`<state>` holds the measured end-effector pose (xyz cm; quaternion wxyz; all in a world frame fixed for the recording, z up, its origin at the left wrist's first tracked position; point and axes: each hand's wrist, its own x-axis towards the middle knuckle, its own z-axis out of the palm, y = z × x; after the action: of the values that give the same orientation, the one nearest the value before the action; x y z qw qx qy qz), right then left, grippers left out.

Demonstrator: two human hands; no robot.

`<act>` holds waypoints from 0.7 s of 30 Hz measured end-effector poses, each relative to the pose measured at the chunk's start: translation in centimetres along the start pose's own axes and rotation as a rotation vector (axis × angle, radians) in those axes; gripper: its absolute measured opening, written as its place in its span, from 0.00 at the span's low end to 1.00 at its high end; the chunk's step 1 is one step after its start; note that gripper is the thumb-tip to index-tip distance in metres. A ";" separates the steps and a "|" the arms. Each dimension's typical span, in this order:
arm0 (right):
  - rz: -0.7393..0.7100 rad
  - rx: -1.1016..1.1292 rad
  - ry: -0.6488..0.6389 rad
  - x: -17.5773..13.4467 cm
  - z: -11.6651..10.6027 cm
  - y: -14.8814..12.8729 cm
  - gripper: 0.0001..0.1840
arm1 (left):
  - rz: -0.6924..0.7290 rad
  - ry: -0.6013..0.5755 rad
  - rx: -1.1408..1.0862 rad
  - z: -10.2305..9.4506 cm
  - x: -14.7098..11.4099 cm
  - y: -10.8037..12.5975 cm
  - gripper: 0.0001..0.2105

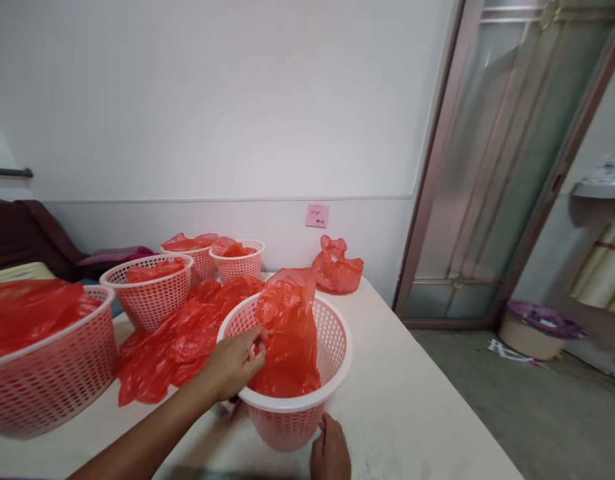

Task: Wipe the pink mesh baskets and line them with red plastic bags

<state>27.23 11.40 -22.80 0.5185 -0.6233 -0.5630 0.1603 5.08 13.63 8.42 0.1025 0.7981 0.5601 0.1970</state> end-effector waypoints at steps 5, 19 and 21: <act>0.165 0.136 -0.006 0.1 -0.8 -1.4 0.20 | 0.077 -0.064 0.030 -0.2 0.1 -0.3 0.18; 0.287 0.293 -0.001 -0.2 -5.1 -7.6 0.18 | 0.141 -0.059 0.079 0.3 0.2 -0.9 0.11; 0.235 0.378 0.052 -0.2 -7.0 -11.1 0.20 | 0.142 -0.057 0.086 0.5 0.2 -0.9 0.11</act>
<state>26.71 6.01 -10.81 0.6180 -0.5804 -0.4330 0.3061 4.57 14.21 7.68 0.0699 0.8447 0.5071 0.1566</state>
